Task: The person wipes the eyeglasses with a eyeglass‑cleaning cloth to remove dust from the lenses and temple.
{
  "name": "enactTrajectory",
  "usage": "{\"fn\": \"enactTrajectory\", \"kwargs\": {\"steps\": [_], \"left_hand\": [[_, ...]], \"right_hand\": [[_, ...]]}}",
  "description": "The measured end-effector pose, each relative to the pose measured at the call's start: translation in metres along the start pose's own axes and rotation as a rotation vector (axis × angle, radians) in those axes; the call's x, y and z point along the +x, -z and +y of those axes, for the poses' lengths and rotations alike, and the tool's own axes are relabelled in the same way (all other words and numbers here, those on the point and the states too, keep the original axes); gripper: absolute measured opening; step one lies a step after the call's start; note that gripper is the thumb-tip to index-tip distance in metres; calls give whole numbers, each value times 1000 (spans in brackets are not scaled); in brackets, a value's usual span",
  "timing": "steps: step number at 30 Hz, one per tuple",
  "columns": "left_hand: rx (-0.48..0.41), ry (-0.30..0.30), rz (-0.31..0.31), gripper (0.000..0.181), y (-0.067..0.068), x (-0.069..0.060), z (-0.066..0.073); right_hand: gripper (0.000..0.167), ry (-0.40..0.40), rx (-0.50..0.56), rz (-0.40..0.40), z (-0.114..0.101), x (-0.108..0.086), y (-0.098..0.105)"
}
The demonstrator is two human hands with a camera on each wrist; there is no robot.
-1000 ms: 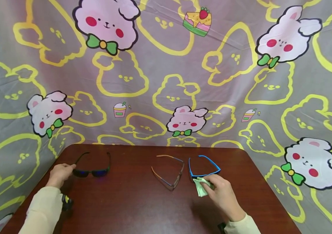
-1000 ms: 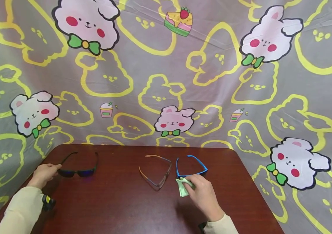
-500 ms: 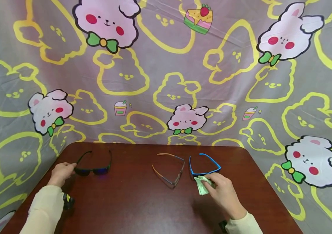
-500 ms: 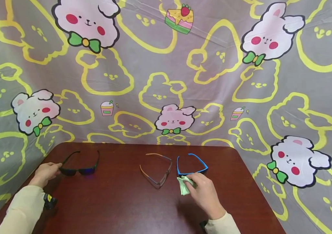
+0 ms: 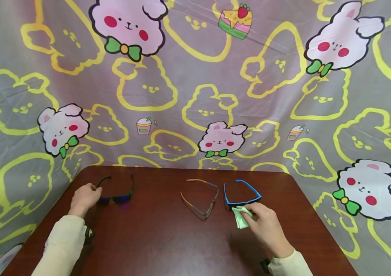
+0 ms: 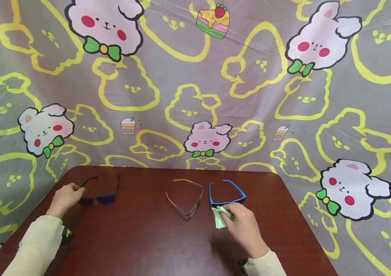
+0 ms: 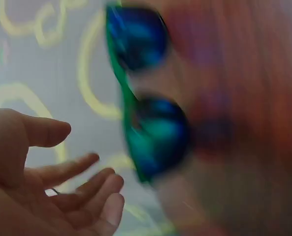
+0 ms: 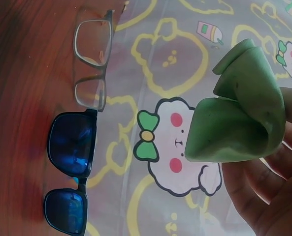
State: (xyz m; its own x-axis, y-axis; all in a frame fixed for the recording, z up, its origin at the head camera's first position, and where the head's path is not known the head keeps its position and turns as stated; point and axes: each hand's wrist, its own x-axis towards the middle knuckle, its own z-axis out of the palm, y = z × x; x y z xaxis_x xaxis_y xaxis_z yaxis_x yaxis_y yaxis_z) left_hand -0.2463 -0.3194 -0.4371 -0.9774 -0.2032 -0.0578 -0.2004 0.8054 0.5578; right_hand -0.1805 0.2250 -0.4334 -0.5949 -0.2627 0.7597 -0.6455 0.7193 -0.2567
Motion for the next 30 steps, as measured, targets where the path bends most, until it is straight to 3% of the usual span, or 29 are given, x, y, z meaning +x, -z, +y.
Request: {"fn": "enactTrajectory", "kwargs": {"steps": [3, 8, 13, 16, 19, 23, 25, 30], "left_hand": [[47, -125, 64, 40, -13, -7, 38], [157, -367, 124, 20, -48, -27, 101], [231, -654, 102, 5, -85, -51, 149], [251, -844, 61, 11, -105, -61, 168], [272, -974, 9, 14, -125, -67, 182], [319, -1041, -50, 4, -152, -70, 194], [345, -1051, -63, 11, -165, -69, 197], [358, -1011, -54, 15, -186, -66, 202]], "right_hand": [[28, -4, 5, -2, 1, 1, 0], [28, -23, 17, -4, 1, 0, 0], [28, -41, 28, -10, 1, -1, -1], [28, -47, 28, -9, 2, -1, -1], [28, -55, 28, -12, 2, -1, -1], [28, -56, 35, -20, 2, -2, -1], [28, -54, 39, -22, 1, -3, -1], [28, -53, 43, -24, 0, -3, -1]]}}
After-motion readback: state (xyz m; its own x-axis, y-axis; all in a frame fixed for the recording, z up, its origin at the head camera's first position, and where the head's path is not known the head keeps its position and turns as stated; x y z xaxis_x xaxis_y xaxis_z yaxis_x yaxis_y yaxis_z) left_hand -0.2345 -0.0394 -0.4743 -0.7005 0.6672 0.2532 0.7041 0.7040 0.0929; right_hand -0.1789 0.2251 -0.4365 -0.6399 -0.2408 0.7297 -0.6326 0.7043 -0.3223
